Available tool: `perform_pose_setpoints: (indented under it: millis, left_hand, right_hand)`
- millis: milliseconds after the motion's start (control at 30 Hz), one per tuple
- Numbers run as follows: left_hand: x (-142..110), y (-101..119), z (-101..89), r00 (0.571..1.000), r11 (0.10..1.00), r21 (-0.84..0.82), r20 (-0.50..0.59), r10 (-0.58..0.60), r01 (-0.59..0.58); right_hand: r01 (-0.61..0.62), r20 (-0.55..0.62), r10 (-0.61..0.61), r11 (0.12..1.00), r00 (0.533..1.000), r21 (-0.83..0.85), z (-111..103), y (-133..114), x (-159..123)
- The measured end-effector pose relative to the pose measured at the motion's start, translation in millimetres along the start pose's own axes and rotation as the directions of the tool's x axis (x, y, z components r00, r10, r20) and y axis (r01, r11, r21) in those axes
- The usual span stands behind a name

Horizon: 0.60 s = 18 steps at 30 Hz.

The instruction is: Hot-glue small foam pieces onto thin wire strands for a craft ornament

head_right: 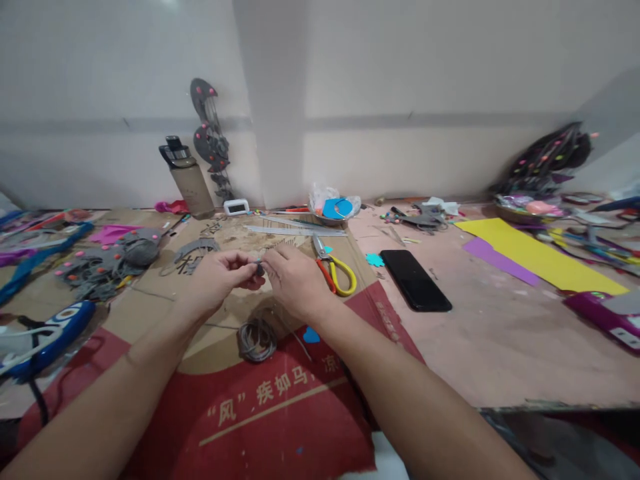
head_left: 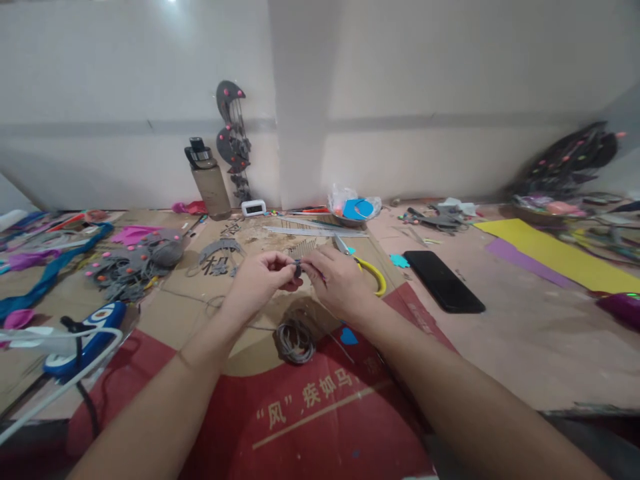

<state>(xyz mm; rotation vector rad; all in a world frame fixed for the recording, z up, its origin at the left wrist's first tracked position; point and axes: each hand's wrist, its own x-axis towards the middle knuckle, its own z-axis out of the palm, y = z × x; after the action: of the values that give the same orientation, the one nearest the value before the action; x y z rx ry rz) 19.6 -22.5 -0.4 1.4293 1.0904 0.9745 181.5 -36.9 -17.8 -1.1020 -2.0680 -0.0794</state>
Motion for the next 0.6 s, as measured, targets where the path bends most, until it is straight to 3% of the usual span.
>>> perform_pose_setpoints:
  millis: [133,267,400,467,600]
  left_hand:
    - [-1,1,2.9,0.998,0.998,0.038,-0.051,0.046,-0.044]
    - [-2,1,3.8,0.987,0.988,0.112,-0.108,0.119,-0.107]
    - [-3,-1,3.0,0.965,0.955,0.259,-0.176,0.195,-0.146]
    - [-2,-4,2.9,0.959,0.959,0.228,-0.191,0.211,-0.166]
    - [1,-9,4.1,0.968,0.983,-0.012,-0.175,0.18,-0.185]
  right_hand:
    - [0.022,0.004,-0.021,0.984,1.0,-0.177,0,-5,0]
    - [0.0,-0.015,-0.003,0.975,1.0,-0.221,1,-10,0]
    - [-0.095,-0.009,0.095,0.968,0.995,-0.232,2,-19,0]
    - [-0.135,-0.003,0.137,0.966,0.99,-0.221,1,-22,1]
    - [-0.163,0.02,0.168,0.973,0.986,-0.163,0,-24,1]
